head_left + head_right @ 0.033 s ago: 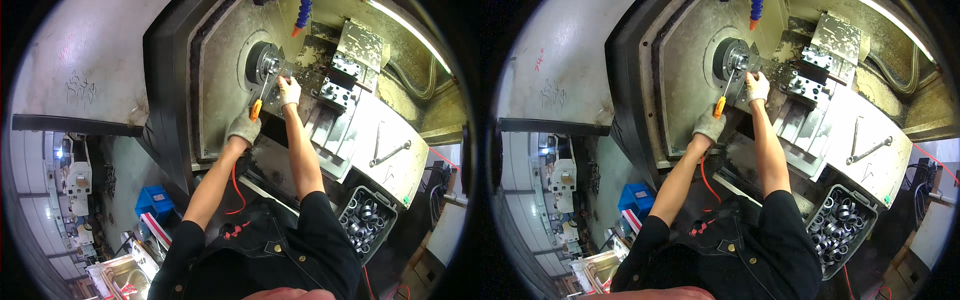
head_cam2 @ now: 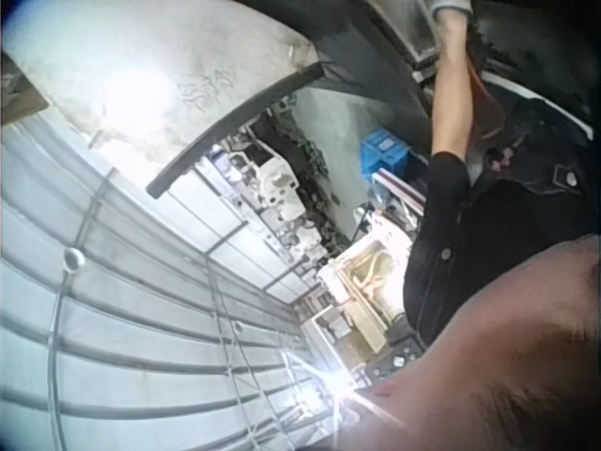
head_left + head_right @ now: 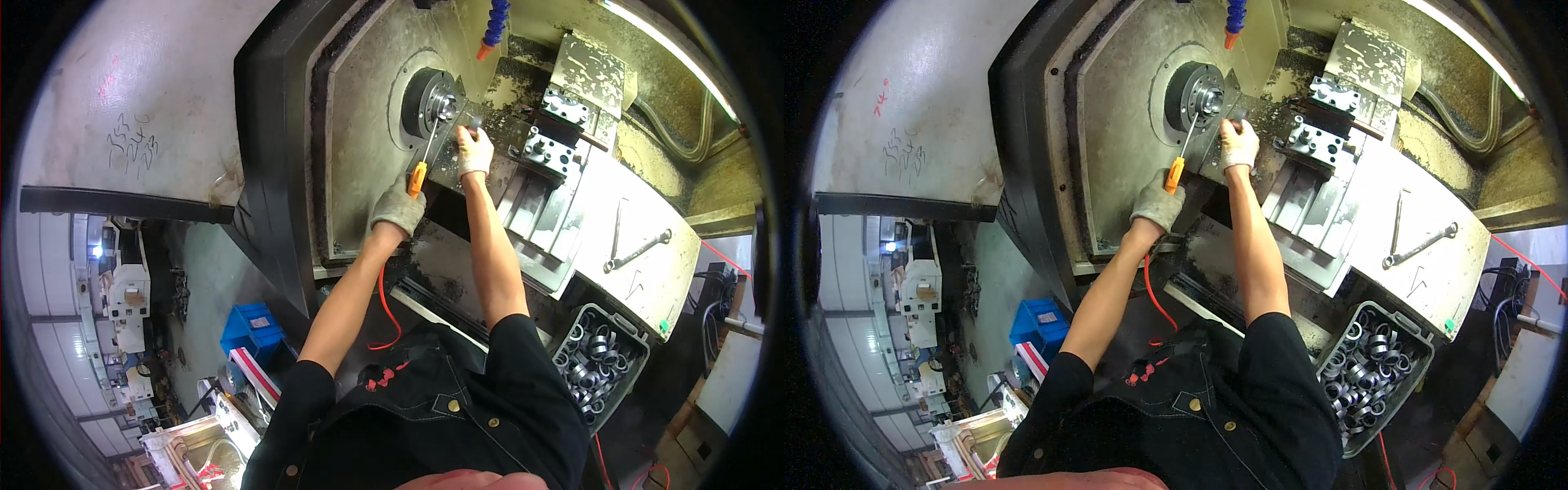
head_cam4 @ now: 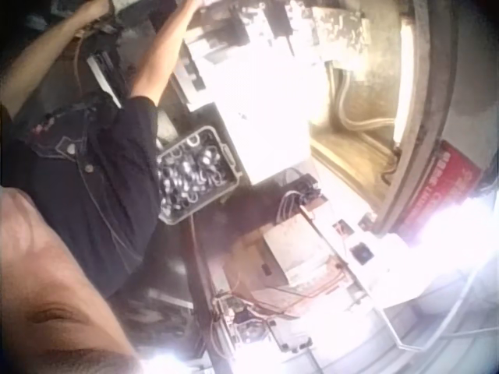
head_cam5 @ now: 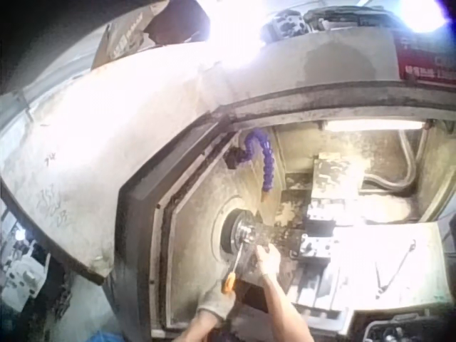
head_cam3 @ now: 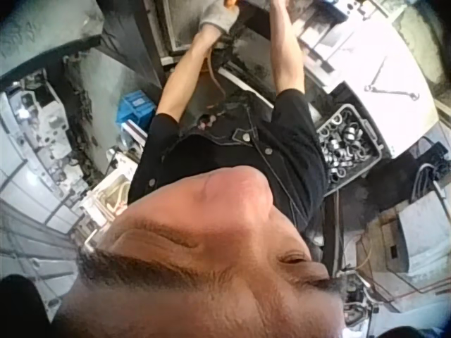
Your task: The person uses a screwdriver to adjust a component on a lathe machine. They then pick up a metal ring and measure its dimensions using a dial caliper, rotating the part to check different angles.
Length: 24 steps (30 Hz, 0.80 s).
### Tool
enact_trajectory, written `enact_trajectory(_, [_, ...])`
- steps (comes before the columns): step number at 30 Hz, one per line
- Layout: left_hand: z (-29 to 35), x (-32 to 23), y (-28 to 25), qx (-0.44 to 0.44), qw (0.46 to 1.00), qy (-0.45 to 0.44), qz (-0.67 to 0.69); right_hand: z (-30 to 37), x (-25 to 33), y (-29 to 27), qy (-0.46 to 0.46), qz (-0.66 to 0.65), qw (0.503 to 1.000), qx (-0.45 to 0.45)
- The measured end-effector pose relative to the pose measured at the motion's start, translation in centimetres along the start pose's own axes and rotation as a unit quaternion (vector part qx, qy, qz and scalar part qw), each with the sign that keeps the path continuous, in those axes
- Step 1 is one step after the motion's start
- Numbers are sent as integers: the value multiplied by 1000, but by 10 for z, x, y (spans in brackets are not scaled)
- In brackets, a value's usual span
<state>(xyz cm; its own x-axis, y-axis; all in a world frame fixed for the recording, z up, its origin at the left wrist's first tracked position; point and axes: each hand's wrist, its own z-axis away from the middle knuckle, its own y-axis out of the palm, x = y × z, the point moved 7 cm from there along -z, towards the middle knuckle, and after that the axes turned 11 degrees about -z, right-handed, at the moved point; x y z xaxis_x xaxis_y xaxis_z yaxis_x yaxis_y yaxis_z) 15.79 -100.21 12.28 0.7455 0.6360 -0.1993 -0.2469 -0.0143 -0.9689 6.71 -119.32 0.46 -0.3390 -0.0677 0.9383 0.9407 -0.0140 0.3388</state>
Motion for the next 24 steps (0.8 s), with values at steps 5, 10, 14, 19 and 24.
enact_trajectory(5, [-1,5,3,21,1000,-1,-11,-1,7,-21,47,-79,995,-48])
enact_trajectory(10, [-2,-6,3,56,997,3,-46,-3,2,-7,47,-121,990,53])
enact_trajectory(14, [-1,-8,-3,44,999,-2,-23,-15,17,12,10,-143,988,65])
enact_trajectory(19, [-5,-4,-5,47,998,-16,-49,-33,28,38,-64,46,988,134])
enact_trajectory(24, [-8,5,6,32,999,-13,-25,-30,42,42,-23,88,978,188])
